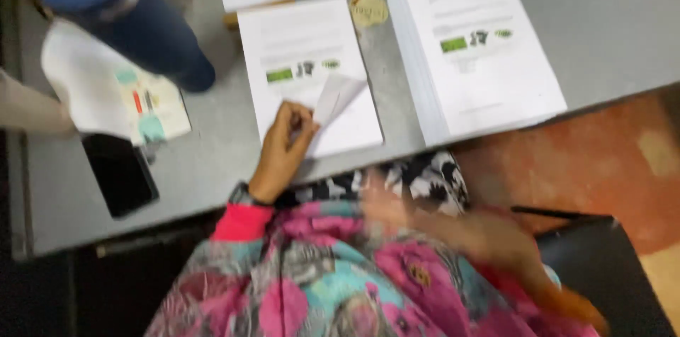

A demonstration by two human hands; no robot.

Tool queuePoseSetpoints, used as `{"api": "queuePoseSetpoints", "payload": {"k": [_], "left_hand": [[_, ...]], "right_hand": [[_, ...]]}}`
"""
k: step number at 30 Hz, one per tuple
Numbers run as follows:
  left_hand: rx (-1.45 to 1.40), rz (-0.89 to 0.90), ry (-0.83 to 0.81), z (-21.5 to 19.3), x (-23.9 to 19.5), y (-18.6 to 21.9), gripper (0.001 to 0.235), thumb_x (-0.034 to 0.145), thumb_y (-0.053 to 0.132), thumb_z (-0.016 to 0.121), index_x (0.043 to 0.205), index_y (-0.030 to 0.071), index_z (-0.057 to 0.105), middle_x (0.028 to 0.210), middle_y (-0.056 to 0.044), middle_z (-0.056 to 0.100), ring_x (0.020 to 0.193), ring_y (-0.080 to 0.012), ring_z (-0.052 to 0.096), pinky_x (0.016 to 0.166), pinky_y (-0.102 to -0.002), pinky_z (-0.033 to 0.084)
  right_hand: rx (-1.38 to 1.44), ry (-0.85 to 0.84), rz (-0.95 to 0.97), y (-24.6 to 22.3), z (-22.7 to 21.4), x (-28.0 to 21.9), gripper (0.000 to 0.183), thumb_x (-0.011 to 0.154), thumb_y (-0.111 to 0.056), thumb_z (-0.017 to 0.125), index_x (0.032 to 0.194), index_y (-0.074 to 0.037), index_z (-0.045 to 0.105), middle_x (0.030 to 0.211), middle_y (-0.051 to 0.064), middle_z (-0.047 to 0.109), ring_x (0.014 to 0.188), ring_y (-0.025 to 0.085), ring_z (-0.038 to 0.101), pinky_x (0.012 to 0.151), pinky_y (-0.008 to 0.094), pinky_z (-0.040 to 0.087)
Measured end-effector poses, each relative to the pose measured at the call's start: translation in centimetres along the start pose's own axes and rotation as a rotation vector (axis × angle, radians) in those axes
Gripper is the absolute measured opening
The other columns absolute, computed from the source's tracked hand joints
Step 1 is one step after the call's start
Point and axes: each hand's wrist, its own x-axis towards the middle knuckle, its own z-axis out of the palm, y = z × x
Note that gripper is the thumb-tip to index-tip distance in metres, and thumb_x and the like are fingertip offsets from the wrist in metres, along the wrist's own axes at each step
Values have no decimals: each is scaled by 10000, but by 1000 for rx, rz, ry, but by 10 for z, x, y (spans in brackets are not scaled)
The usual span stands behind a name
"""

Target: Sorting and inspecting printed documents by flipping through pages and organizing them into stacks.

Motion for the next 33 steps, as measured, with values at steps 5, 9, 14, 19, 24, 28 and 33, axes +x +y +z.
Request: {"api": "queuePoseSetpoints", "payload": {"k": [5, 9, 14, 19, 24, 28, 33], "left_hand": [[2, -11, 19, 3, -6, -3, 133, 977, 114, 576, 999, 73, 452, 967, -179, 610, 923, -323, 630, 863, -452, 502], [-53, 6, 32, 2, -5, -10, 156, 962, 72, 580, 1033, 85, 441, 958, -119, 591, 885, -220, 596, 861, -404, 514], [-48, 37, 16, 0, 0, -9, 149, 977, 56, 559, 1042, 74, 426, 938, -113, 577, 868, -205, 582, 833, -387, 517], [-52, 41, 23, 0, -2, -7, 141, 982, 56, 549, 1049, 68, 425, 884, -101, 553, 828, -190, 558, 789, -372, 515], [-37, 57, 18, 1, -1, -7, 139, 986, 63, 548, 1050, 63, 425, 881, -98, 564, 824, -182, 555, 779, -365, 515], [-38, 58, 7, -1, -1, -5, 135, 988, 63, 539, 1053, 64, 420, 869, -88, 553, 816, -179, 550, 773, -363, 513], [-36, 67, 14, 0, -1, -1, 129, 986, 51, 535, 1045, 65, 421, 863, -86, 544, 819, -180, 540, 770, -362, 506]], "right_hand": [[44, 25, 21, 10, -5, -7, 801, 1056, -664, 200, 1363, 50, 394, 1457, 313, 395, 1416, 495, 419, 1190, 598, 331], [14, 35, 49, 37, -41, -25, 821, 1051, -687, 208, 1372, 50, 375, 1466, 306, 381, 1421, 489, 408, 1184, 598, 335], [36, 112, 62, 177, -48, -150, 848, 1045, -716, 217, 1383, 50, 353, 1477, 298, 362, 1426, 482, 395, 1177, 598, 341], [62, 144, 89, 188, -40, -163, 876, 1039, -744, 225, 1395, 50, 330, 1488, 290, 344, 1432, 474, 382, 1170, 598, 347], [74, 192, 115, 190, -35, -170, 907, 1033, -773, 234, 1406, 50, 308, 1499, 283, 325, 1438, 467, 368, 1163, 598, 352], [86, 232, 136, 190, -30, -174, 932, 1028, -796, 240, 1415, 50, 290, 1508, 277, 310, 1443, 462, 357, 1158, 598, 357], [95, 277, 164, 184, -27, -173, 965, 1021, -825, 249, 1426, 51, 267, 1519, 269, 291, 1448, 455, 344, 1151, 598, 362]]}}
